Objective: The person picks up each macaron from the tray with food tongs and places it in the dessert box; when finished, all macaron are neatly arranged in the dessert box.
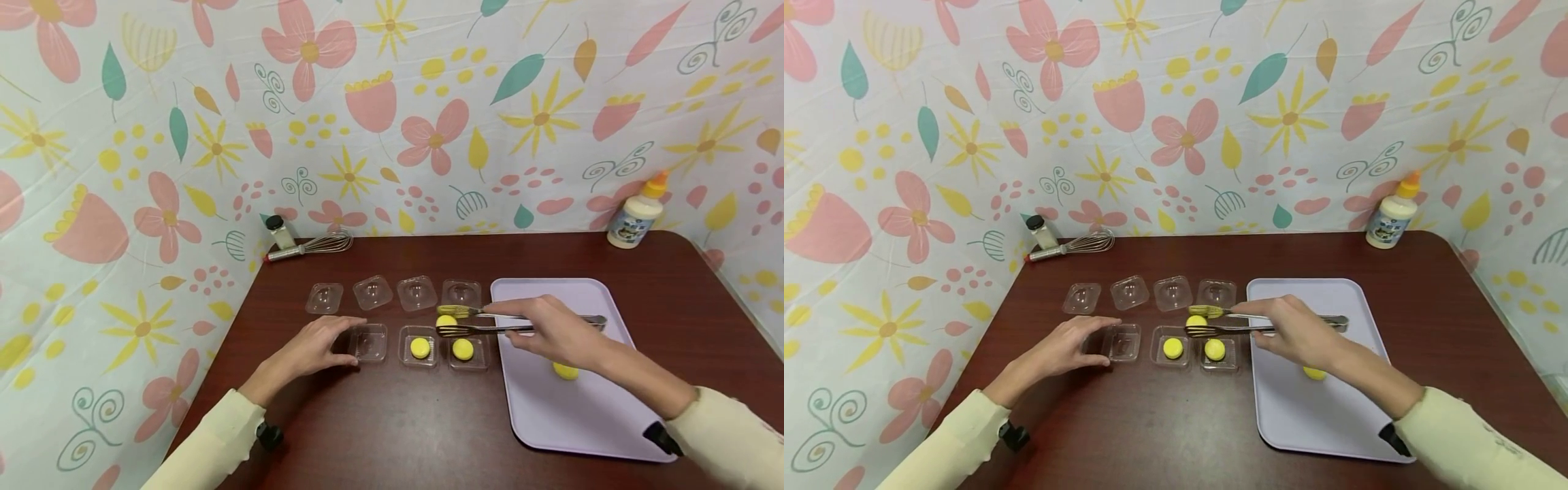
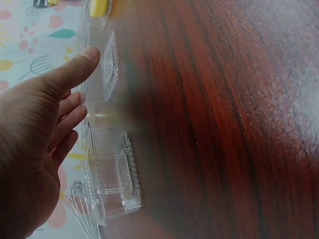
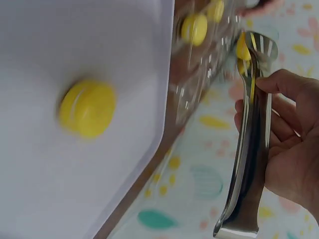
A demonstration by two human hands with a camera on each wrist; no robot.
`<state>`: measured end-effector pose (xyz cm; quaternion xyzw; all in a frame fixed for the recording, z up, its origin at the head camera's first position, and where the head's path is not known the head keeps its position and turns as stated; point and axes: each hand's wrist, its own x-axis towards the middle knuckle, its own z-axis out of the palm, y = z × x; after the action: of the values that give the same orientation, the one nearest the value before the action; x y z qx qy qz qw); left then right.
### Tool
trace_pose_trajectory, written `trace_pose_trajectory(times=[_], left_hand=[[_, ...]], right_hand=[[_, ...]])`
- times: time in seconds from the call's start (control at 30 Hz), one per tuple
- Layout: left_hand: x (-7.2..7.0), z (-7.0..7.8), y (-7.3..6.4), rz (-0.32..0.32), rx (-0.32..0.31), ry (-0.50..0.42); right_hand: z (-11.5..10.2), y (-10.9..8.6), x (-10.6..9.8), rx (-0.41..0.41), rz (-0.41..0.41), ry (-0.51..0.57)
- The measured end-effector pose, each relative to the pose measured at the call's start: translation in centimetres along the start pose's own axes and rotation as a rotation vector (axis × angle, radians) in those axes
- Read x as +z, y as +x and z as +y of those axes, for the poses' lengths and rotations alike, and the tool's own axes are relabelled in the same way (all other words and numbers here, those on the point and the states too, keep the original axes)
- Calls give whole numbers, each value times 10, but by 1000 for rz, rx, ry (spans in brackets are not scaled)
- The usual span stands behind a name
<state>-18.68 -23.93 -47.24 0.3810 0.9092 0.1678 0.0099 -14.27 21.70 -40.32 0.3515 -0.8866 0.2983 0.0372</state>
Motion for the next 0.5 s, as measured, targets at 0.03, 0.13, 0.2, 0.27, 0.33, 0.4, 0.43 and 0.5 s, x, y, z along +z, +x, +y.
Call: trace_pose_trajectory(times=[0.03,0.13,0.2,0.27,0.33,0.4,0.43,0.5], left_hand=[[0,0,0,2,0,-2],[1,0,0,8,2,-1],[1,0,0,9,5,2],[2,-1,1,11,10,8],[2,-1,1,8,12,8],[2,-1,1,10,16,12],[2,-1,1,7,12,13],[1,-1,0,3,7,13]], right_hand=[[-3,5,5,-1,-11,16],[-11,20,22,-2,-45,54],[-17,30,32,-13,-56,66],[-22,40,43,-31,-57,62],[-27,48,54,-52,-50,46],[-31,56,63,-58,-45,43],[-33,59,68,-50,-47,48],[-37,65,75,-42,-51,46]])
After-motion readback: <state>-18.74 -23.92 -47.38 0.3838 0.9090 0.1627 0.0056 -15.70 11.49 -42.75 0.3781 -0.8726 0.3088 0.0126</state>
